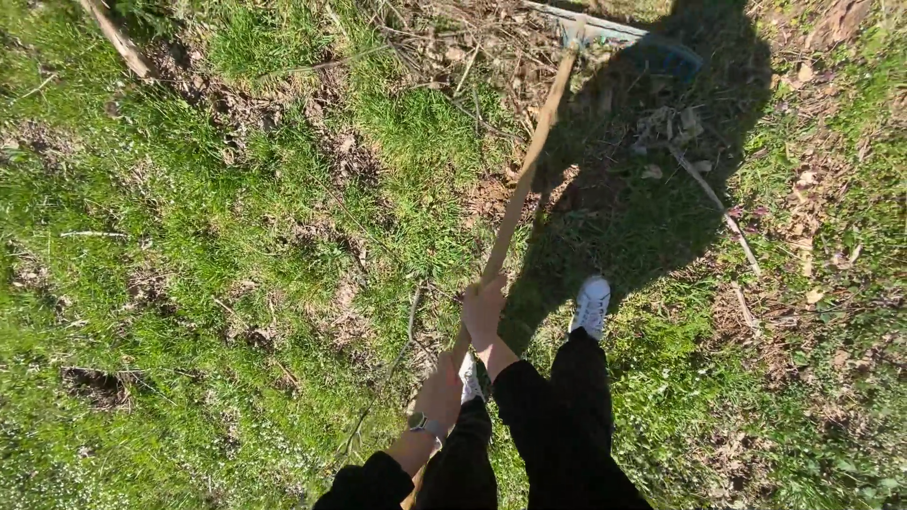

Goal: Raking leaves and yard debris into a pile using a garden rake

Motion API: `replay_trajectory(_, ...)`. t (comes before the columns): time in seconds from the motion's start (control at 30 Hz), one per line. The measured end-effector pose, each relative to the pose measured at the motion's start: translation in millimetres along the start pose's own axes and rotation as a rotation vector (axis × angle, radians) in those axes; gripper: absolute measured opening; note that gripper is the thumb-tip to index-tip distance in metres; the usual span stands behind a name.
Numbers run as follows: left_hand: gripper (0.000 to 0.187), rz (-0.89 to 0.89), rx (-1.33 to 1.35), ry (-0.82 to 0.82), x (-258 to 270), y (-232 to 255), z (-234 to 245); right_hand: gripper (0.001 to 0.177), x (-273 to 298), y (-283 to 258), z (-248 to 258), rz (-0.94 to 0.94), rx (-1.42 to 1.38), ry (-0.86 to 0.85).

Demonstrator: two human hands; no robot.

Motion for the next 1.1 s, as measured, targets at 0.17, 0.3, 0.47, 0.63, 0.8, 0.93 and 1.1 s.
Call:
replay_trajectory(0.17, 0.024, 0.109, 0.112, -0.227, 65.2, -29.6, -27.2, 0.024, 69.0, 38.5, 13.9, -0.303, -0.285, -0.012)
replay_trajectory(0.3, 0.027, 0.001, 0.083, -0.173, 50.7, -32.4, -36.4, 0.029, 69.8, 6.7, 33.3, -0.256, -0.521, -0.001)
replay_trajectory(0.47, 0.036, -0.149, 0.116, -0.058, -49.0, 37.0, 7.8, 0.045, -39.1, -40.0, 44.7, 0.149, -1.421, -0.289)
replay_trajectory(0.63, 0.05, -0.249, 0.111, 0.17, -113.8, 162.5, 157.3, 0.05, -203.9, -75.8, 39.4, 0.102, -0.489, -0.017)
replay_trajectory(0.8, 0.054, -0.236, 0.098, 0.091, -167.9, 195.1, 164.6, 0.046, -276.2, -72.9, 43.5, 0.115, -0.259, 0.026)
replay_trajectory(0.93, 0.04, -0.237, 0.07, 0.126, -169.7, 153.4, 95.0, 0.053, -225.6, -30.3, 34.7, 0.074, -0.284, -0.019)
replay_trajectory(1.1, 0.05, -0.083, -0.033, 0.045, -91.4, 81.7, 19.6, 0.05, -76.6, -21.6, 39.2, -0.067, -0.429, -0.116)
Point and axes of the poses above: each hand's wrist, its own x-axis away from the middle knuckle, its own z-axis out of the back of the hand, y = z × x, the point moved 7 cm from there along -x, towards the middle knuckle, and after that the axes turned 8 degrees about -x, right-handed, at the moved point
